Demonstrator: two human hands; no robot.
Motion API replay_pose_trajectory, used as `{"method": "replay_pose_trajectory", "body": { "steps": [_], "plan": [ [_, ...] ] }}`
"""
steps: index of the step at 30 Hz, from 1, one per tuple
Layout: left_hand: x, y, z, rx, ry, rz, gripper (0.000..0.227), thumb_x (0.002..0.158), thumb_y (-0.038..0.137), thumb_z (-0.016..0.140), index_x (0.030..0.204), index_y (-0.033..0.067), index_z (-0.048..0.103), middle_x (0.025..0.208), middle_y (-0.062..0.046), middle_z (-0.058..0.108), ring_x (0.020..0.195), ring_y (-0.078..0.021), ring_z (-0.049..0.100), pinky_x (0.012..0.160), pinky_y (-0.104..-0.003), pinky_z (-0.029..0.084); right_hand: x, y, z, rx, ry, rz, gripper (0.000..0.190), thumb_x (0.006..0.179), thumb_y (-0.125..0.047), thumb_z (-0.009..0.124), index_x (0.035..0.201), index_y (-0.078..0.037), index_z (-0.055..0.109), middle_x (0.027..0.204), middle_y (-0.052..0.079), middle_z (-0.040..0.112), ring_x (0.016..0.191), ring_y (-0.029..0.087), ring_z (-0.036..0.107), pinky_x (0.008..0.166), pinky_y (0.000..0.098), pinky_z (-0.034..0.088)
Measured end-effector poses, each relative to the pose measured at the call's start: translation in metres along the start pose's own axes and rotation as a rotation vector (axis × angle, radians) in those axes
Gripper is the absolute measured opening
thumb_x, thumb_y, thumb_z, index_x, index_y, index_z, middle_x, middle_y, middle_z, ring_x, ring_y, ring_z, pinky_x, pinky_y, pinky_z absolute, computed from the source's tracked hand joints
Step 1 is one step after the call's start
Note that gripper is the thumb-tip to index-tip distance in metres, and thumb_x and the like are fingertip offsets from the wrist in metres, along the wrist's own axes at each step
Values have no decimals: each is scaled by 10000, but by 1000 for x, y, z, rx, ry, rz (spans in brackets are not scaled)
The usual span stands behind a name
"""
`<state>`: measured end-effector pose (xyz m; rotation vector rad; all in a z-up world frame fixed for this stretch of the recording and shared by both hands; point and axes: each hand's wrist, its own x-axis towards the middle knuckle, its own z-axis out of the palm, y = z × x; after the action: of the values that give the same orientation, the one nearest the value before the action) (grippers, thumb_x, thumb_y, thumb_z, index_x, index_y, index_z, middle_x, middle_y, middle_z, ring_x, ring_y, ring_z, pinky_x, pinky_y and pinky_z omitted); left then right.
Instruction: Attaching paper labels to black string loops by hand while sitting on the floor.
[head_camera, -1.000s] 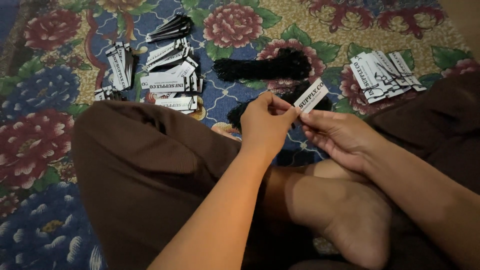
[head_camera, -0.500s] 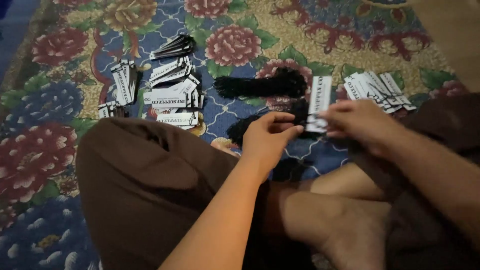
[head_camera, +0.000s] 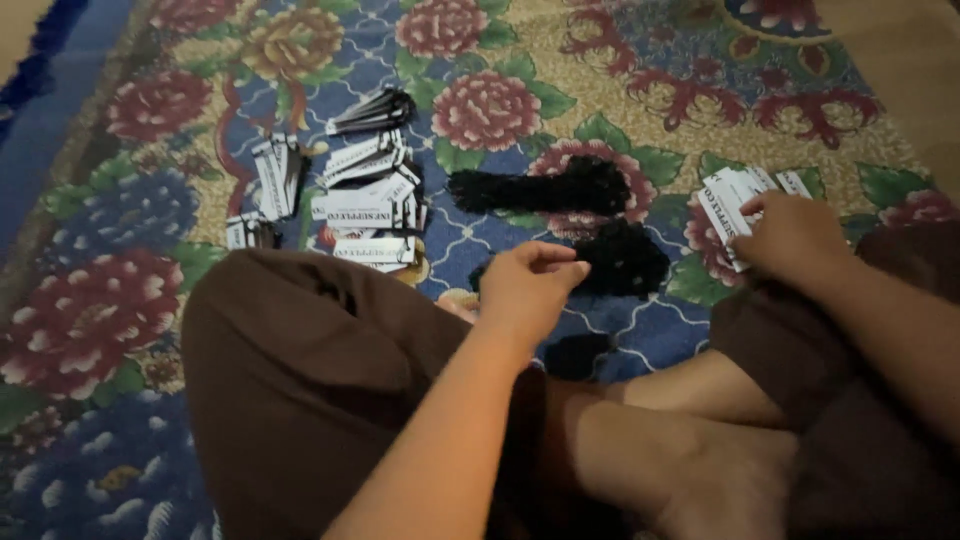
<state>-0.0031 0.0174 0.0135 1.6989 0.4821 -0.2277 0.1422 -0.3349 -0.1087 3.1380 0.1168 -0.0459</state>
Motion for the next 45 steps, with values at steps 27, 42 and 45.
{"method": "replay_pose_trajectory", "body": {
  "steps": [27,42,45],
  "plan": [
    [92,12,-142,1331,118,214,283,911,96,545,928,32,820,862,-229,763,932,-456,755,797,-576,616,-88,-120,-84,337,-67,-131,178,864,-217,737,1013,-154,810,922,182,796,985,398,740,884,523,560],
    [96,9,-156,1265,322,408,255,883,180,699,1108,73,754,1059,-252,671,1050,-498,650,836,-607,565,-88,-139,-54,150,-166,-128,133,800,-344,771,896,-266,820,797,2,791,893,276,769,817,422,608],
    [56,36,-134,812,317,402,364,897,192,771,1220,70,656,1164,-190,666,1129,-448,654,892,-583,567,-91,-141,-53,284,-126,-38,159,784,-320,757,877,-193,778,760,80,772,884,353,756,785,472,595]
  ]
}}
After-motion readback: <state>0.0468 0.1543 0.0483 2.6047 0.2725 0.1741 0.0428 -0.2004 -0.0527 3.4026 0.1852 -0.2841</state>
